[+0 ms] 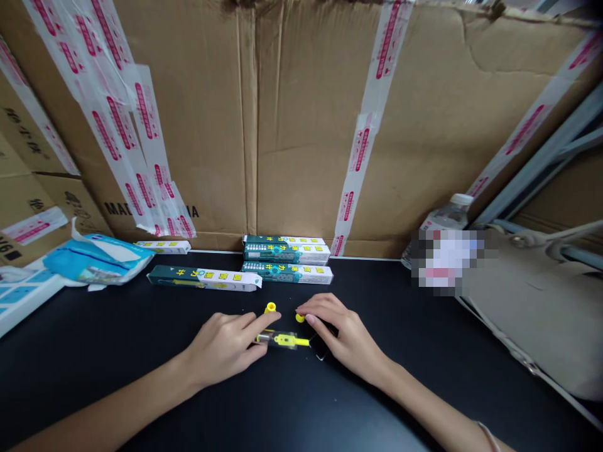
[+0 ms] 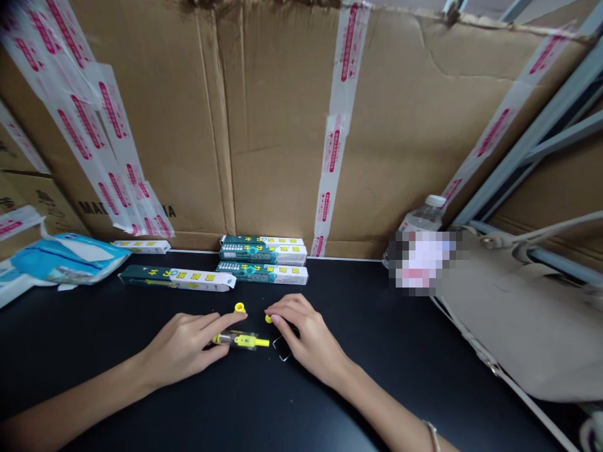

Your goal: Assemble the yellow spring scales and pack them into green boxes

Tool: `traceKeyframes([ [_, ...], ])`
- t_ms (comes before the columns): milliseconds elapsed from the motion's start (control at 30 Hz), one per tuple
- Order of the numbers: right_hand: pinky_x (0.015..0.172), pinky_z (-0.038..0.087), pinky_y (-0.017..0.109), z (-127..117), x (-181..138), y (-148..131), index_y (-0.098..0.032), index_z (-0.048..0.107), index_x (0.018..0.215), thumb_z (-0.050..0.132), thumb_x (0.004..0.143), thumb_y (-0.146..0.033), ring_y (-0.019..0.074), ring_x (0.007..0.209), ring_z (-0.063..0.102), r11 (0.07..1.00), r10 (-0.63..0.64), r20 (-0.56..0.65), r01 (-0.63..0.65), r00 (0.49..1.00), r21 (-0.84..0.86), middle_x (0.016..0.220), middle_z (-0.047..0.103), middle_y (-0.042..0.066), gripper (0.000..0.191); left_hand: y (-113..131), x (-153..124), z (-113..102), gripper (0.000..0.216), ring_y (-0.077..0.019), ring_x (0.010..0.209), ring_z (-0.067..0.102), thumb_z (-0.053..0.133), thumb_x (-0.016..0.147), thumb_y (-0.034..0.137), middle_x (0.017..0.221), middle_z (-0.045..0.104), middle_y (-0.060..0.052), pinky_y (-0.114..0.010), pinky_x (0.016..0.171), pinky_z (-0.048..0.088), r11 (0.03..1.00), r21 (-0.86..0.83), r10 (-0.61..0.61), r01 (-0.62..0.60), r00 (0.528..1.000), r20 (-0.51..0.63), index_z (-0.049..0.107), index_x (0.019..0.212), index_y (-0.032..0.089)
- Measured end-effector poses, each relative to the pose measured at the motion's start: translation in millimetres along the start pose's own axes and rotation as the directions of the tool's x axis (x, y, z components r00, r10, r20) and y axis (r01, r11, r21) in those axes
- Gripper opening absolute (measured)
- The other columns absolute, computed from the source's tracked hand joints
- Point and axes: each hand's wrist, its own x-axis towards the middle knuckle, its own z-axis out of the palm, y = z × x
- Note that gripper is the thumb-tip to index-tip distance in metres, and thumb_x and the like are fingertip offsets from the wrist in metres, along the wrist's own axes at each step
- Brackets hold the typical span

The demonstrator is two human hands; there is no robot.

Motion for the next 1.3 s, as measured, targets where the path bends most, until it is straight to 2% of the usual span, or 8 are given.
traceKeyframes([
  [200, 0.095, 0.051, 0.042, -4.7, -3.5, -7.2, -0.025, 0.068, 0.115, 0.058, 0.096, -0.031, 0.0242, 0.11, 0.058, 0.995, -0.092, -0.033, 0.093, 0.995, 0.022, 0.114, 0.071, 0.007, 0.022, 1.0, 1.8, -4.9, 0.022, -0.0189, 0.067, 0.07, 0.05, 0.097, 0.023, 0.079, 0.068, -0.002, -0.029, 0.06, 0.055, 0.997, 0.048, 0.062, -0.06, 0.997, -0.046, 0.058, 0.116, 0.016],
  [367, 0.08, 0.049, 0.038, 2.2, -12.2, -20.9, -0.022, 0.068, 0.104, 0.066, 0.09, -0.041, 0.0223, 0.086, 0.061, 0.986, -0.16, 0.026, 0.161, 0.987, -0.039, 0.089, 0.073, 0.005, 0.024, 1.0, 2.0, -7.5, 0.02, -0.0198, 0.071, 0.069, 0.048, 0.099, 0.022, 0.083, 0.069, -0.004, -0.029, 0.062, 0.056, 0.995, 0.046, 0.091, -0.088, 0.993, -0.071, 0.058, 0.115, 0.016],
  [600, 0.07, 0.048, 0.033, 4.2, -15.5, -17.0, -0.019, 0.065, 0.109, 0.055, 0.098, -0.028, 0.0193, 0.074, 0.06, 0.997, -0.053, -0.104, 0.046, 0.993, -0.067, 0.089, 0.071, 0.007, 0.018, 3.0, 6.4, -6.9, 0.023, -0.0201, 0.092, 0.068, 0.049, 0.098, 0.012, 0.104, 0.07, -0.01, -0.032, 0.084, 0.057, 0.995, -0.047, 0.08, -0.085, 0.991, -0.112, 0.056, 0.119, 0.012],
  [800, 0.075, 0.049, 0.033, -4.3, -12.0, -15.6, -0.021, 0.066, 0.106, 0.053, 0.097, -0.028, 0.02, 0.073, 0.066, 0.999, 0.053, -0.133, -0.051, 0.99, 0.018, 0.076, 0.072, 0.001, 0.017, 0.1, 1.8, -5.9, 0.035, -0.0201, 0.082, 0.071, 0.064, 0.092, 0.039, 0.096, 0.073, -0.005, -0.031, 0.075, 0.058, 0.984, -0.163, -0.095, 0.072, 0.986, -0.14, 0.059, 0.118, 0.017],
  [967, 0.076, 0.054, 0.031, -7.1, -11.5, -15.5, -0.022, 0.068, 0.104, 0.056, 0.095, -0.035, 0.0208, 0.078, 0.072, 0.967, 0.219, -0.179, -0.189, 0.959, 0.171, 0.085, 0.077, 0.002, 0.02, -1.8, 0.6, -2.5, 0.035, -0.0133, 0.062, 0.07, 0.055, 0.095, 0.049, 0.082, 0.072, 0.001, -0.021, 0.058, 0.053, 0.934, -0.299, -0.219, 0.197, 0.975, -0.044, 0.06, 0.115, 0.02],
  [1100, 0.074, 0.055, 0.031, -7.5, -12.5, -16.3, -0.021, 0.068, 0.107, 0.059, 0.094, -0.039, 0.0195, 0.074, 0.071, 0.927, 0.244, -0.2, -0.167, 0.949, 0.336, 0.084, 0.076, 0.003, 0.024, 2.9, 2.6, -6.6, 0.023, -0.0167, 0.074, 0.071, 0.051, 0.098, 0.041, 0.097, 0.074, -0.002, -0.024, 0.064, 0.052, 0.856, -0.448, -0.254, 0.257, 0.965, 0.069, 0.064, 0.105, 0.022],
  [1200, 0.073, 0.056, 0.03, -4.0, -14.5, -19.4, -0.022, 0.064, 0.117, 0.058, 0.095, -0.038, 0.017, 0.071, 0.069, 0.884, 0.226, -0.169, -0.129, 0.959, 0.449, 0.09, 0.077, 0.004, 0.028, 10.2, 3.8, -10.4, 0.026, -0.0136, 0.063, 0.062, 0.042, 0.101, 0.04, 0.08, 0.067, 0.001, -0.023, 0.057, 0.046, 0.722, -0.583, -0.361, 0.373, 0.922, 0.143, 0.06, 0.097, 0.022],
  [1300, 0.07, 0.054, 0.027, 3.6, -16.4, -25.2, -0.024, 0.063, 0.117, 0.058, 0.096, -0.035, 0.0153, 0.072, 0.068, 0.876, 0.223, -0.09, -0.159, 0.971, 0.455, 0.091, 0.076, 0.003, 0.025, 20.1, 5.3, -8.1, 0.035, -0.0096, 0.049, 0.044, 0.028, 0.104, 0.043, 0.063, 0.045, 0.006, -0.02, 0.044, 0.034, 0.502, -0.716, -0.481, 0.485, 0.845, 0.235, 0.052, 0.091, 0.021],
])
